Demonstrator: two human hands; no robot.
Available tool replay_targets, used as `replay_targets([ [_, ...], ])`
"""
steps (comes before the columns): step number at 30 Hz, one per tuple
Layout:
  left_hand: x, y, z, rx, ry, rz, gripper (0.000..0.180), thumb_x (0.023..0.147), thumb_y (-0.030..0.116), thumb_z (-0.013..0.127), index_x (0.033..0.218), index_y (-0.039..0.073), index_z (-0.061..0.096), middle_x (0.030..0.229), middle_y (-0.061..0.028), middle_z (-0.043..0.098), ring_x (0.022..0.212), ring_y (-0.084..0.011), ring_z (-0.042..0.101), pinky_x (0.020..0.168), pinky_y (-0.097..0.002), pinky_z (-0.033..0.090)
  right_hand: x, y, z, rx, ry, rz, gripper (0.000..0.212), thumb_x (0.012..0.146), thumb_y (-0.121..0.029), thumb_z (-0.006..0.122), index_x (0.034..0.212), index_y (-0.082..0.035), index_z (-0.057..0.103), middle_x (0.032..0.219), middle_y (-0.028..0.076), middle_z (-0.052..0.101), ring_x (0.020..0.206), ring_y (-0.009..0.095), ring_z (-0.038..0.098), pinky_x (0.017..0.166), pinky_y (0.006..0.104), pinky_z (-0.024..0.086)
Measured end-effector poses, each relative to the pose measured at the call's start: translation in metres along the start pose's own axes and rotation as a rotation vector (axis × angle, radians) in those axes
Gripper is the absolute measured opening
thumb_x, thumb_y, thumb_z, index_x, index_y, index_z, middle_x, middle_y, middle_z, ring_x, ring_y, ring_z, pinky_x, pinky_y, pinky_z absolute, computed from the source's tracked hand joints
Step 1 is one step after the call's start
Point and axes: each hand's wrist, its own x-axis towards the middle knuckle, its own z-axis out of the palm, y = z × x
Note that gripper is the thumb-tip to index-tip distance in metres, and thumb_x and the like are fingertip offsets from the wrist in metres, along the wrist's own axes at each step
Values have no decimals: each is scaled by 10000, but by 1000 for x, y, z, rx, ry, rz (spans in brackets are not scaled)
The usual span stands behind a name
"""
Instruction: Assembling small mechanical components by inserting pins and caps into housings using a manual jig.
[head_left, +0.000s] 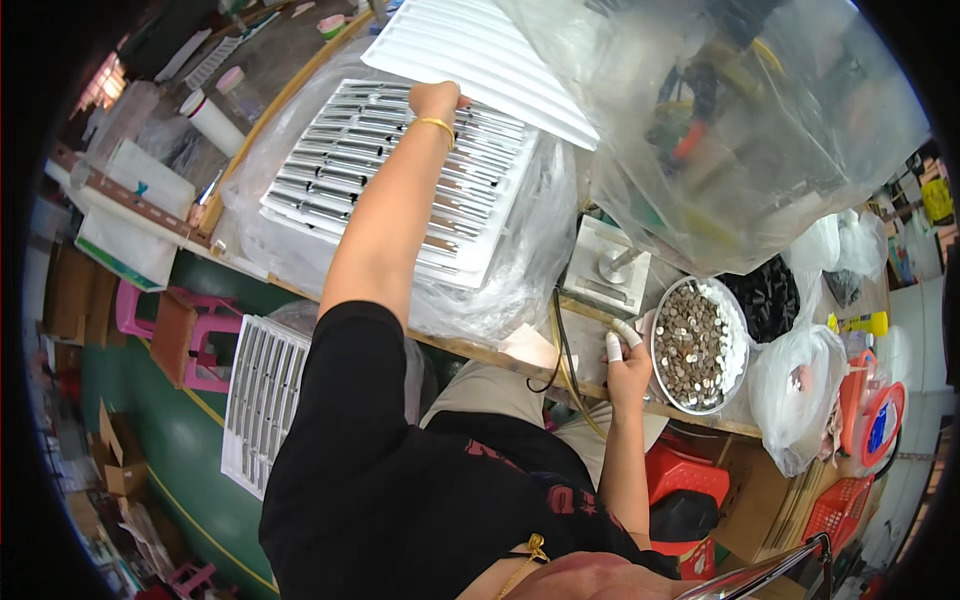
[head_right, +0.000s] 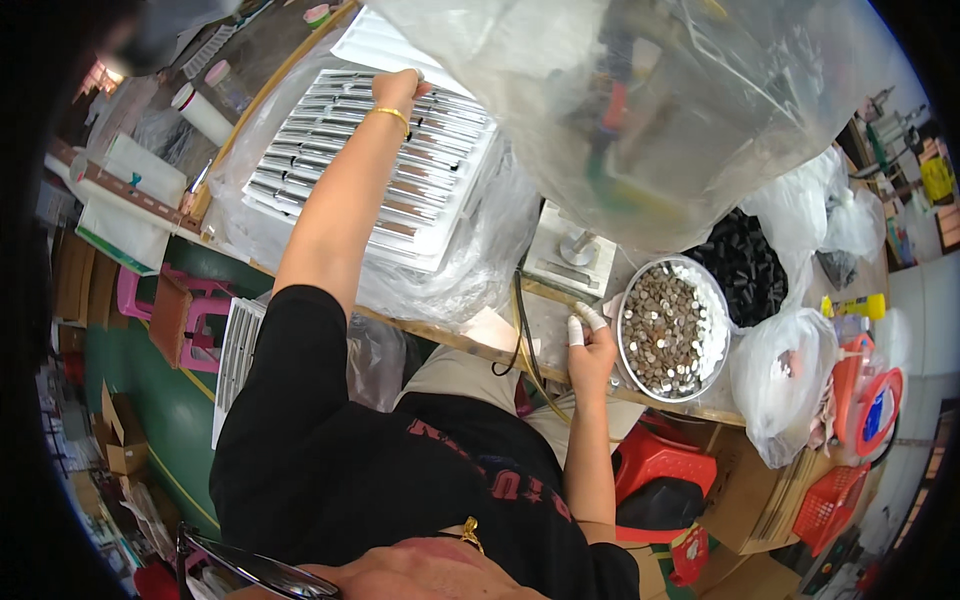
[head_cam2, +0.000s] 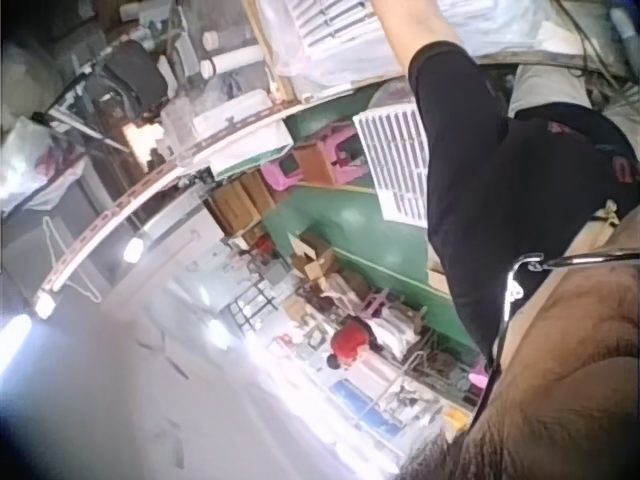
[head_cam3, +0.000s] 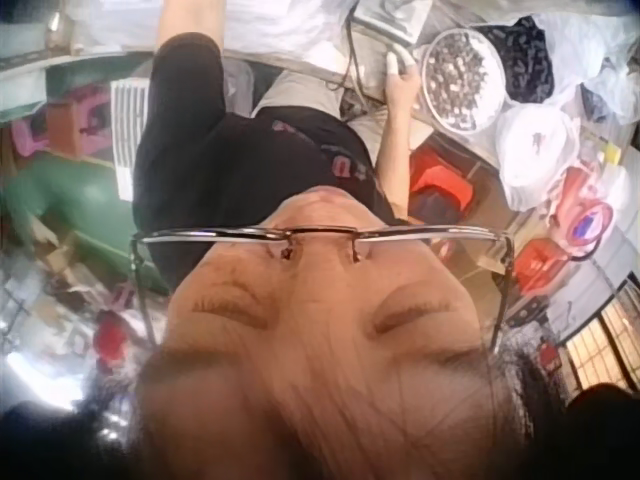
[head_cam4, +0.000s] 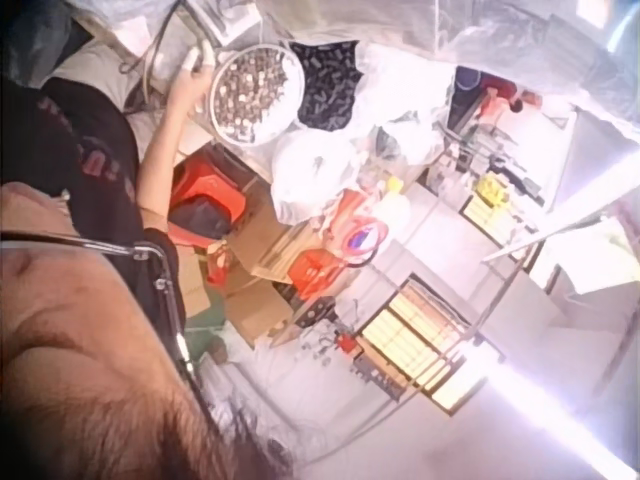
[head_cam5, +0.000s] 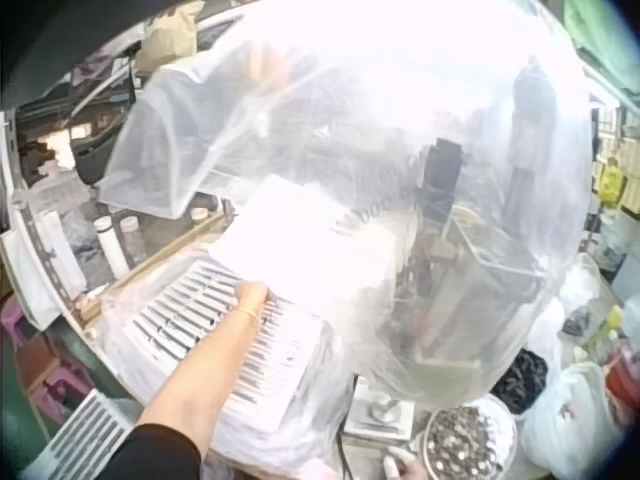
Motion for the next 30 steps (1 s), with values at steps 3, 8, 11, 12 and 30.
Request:
replay_targets([
  [3,8,-12,6,112,44,-44,158,722,-71,574,845,-170,570,730,-230,642,560,-256,662,450,-288,508,1,8,0,-74,10,-8,262,855,-82,644,1110,-20,647,684,-38,493,569,40,409,509,194,348],
  [8,44,-31,-3,348,-223,35,315,722,191,768,771,-88,629,718,-173,655,559,-214,638,489,-292,499,3,7,-2,-13,29,27,252,857,-78,642,1102,-18,649,635,-53,494,562,36,403,501,191,335],
  [11,7,4,-44,1082,-443,456,610,675,353,816,1019,-102,600,789,-151,660,750,-257,641,714,-353,505,7,10,-1,0,2,-1,259,853,-73,646,1106,-15,646,640,-54,491,562,33,403,501,188,332],
  [12,-43,20,-51,1134,-551,594,673,676,350,815,1126,-87,572,864,-159,664,834,-272,637,786,-361,495,6,6,-3,12,13,11,262,850,-66,647,1108,-20,648,639,-54,483,560,33,394,500,191,329],
  [30,-158,8,-104,1445,-1112,1189,612,604,-37,620,1196,-14,466,1062,-178,509,1001,-347,479,868,-402,402,151,-48,-100,-792,198,-511,165,800,-146,612,930,-83,691,877,142,661,818,343,635,710,422,510],
])
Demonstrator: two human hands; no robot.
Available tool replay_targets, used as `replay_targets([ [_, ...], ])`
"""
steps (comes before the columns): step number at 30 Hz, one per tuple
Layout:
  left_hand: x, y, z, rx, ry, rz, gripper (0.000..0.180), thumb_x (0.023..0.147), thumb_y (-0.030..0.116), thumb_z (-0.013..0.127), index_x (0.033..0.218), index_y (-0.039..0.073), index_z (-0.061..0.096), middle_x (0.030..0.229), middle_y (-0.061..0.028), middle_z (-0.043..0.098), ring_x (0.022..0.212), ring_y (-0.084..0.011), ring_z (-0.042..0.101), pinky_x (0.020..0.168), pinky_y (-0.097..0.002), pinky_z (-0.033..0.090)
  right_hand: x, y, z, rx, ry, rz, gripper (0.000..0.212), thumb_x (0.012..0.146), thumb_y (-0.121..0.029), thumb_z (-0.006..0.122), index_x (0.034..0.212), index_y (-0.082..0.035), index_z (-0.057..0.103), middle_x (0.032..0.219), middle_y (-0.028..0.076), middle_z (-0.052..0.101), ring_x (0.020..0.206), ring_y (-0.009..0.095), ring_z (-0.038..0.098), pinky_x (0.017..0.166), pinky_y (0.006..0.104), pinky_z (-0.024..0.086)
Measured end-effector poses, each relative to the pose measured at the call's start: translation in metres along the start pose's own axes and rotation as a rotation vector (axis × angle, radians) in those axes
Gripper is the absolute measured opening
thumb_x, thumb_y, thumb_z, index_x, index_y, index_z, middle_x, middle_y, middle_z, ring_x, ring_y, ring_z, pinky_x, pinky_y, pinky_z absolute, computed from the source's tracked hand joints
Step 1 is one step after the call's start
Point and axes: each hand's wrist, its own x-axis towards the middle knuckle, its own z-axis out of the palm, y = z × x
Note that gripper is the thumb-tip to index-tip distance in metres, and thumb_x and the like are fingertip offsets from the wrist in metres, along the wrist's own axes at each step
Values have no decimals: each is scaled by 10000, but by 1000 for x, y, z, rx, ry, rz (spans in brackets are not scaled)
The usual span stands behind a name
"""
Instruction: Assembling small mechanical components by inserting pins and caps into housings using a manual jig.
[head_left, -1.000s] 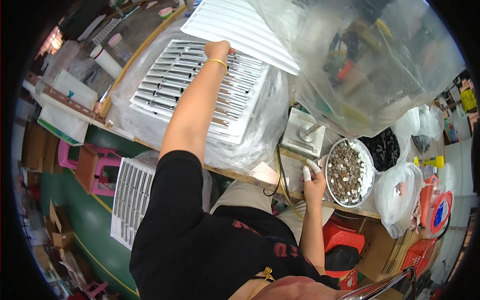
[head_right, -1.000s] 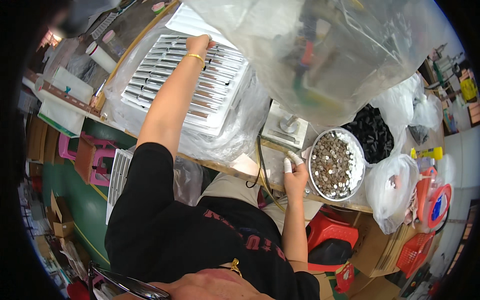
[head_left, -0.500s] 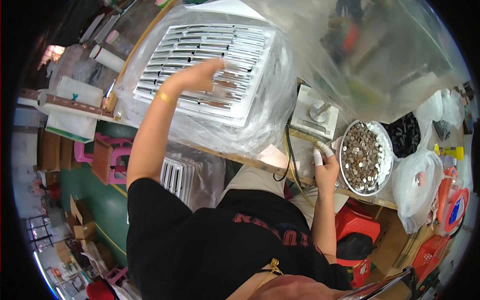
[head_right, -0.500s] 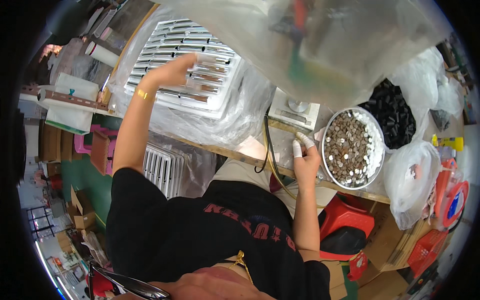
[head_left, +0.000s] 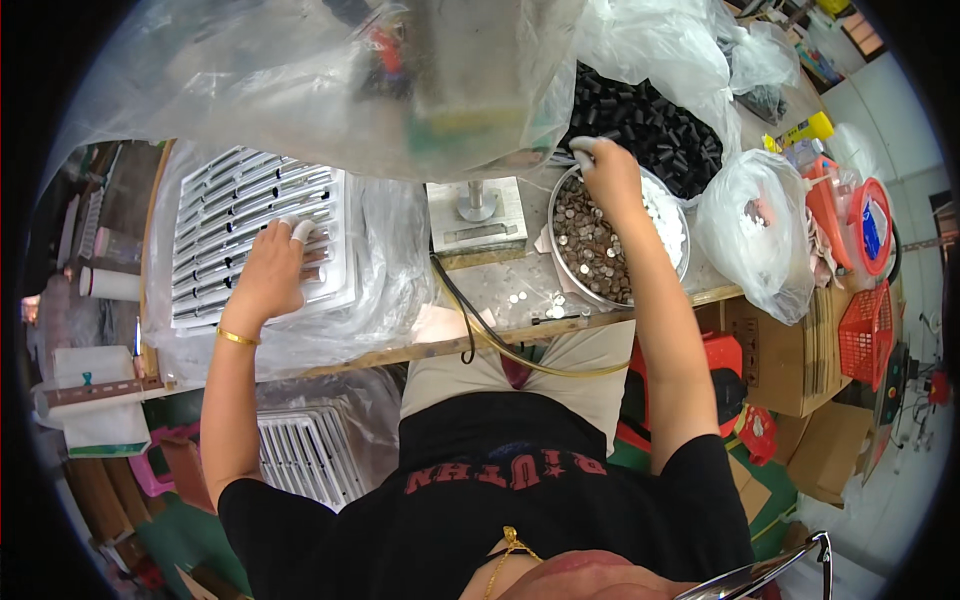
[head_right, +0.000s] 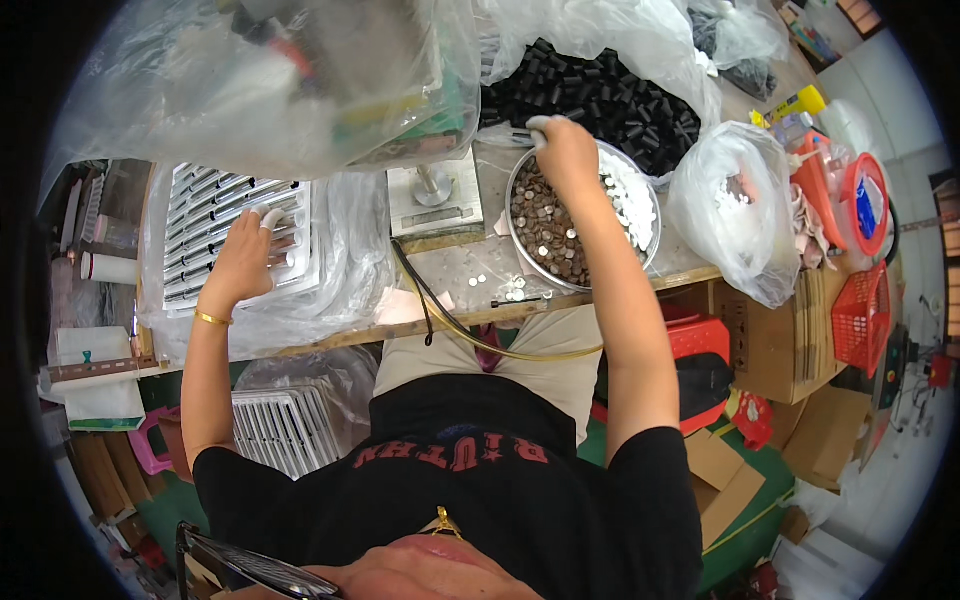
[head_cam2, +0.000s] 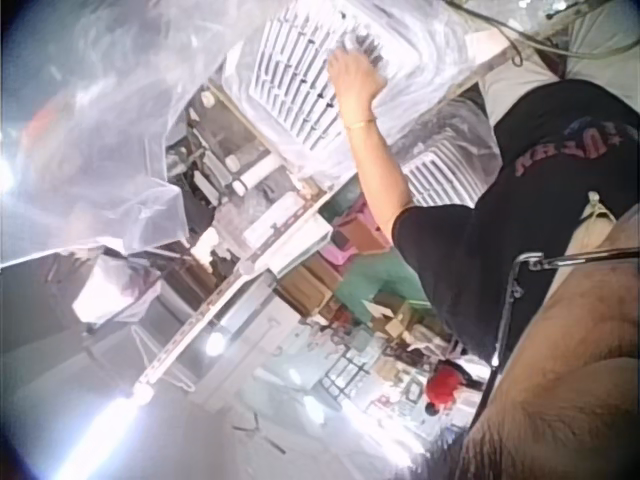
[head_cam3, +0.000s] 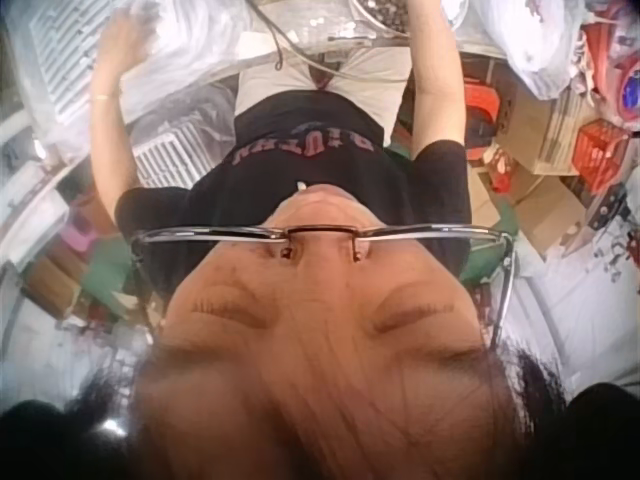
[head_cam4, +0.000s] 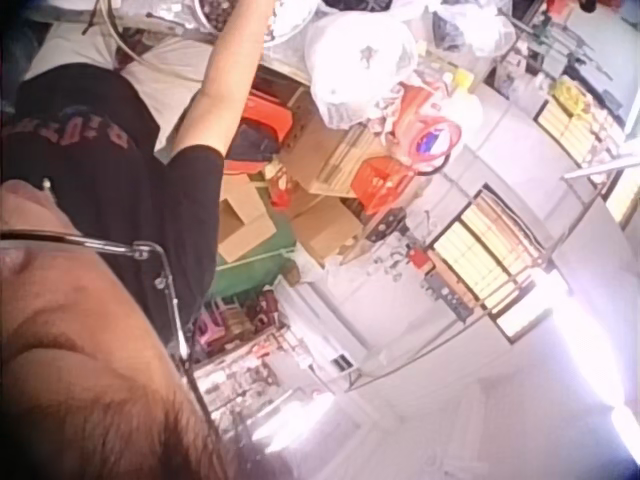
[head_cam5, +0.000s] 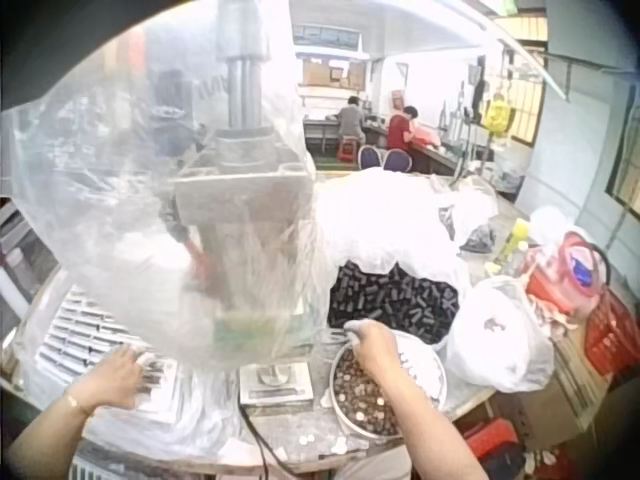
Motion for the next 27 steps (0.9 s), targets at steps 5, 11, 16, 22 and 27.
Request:
replay_targets([
  [5,-3,-9,9,-85,-53,-81,553,602,0,646,1122,-24,462,1016,-198,486,967,-367,460,876,-423,394,41,21,55,-414,-402,-101,166,762,-114,569,848,-97,710,856,150,666,810,348,645,705,448,519],
  [11,-20,-7,26,47,89,-41,371,619,-39,618,966,-22,489,959,-182,496,932,-366,467,817,-420,397,30,12,45,-173,-202,-189,194,735,-47,619,913,-78,690,927,145,658,845,285,632,763,375,510],
  [16,-35,-6,15,-128,77,-166,260,673,-76,602,908,-1,521,844,-175,536,801,-382,505,700,-437,406,1,-29,2,505,-222,168,273,733,-82,728,1000,-76,673,875,48,620,771,154,553,743,285,463],
  [22,2,75,16,-864,336,-207,351,694,-92,618,1030,-2,572,1092,-168,530,955,-313,583,834,-340,490,-18,-63,9,905,-181,262,281,838,-137,682,1095,-35,629,874,10,616,750,80,514,721,236,444],
  [27,63,137,45,-778,274,-43,349,734,138,754,991,-18,577,1175,-186,510,1035,-330,541,880,-374,450,-26,-93,16,917,-113,227,253,849,-155,662,1052,-9,622,816,18,612,686,60,492,676,225,433],
])
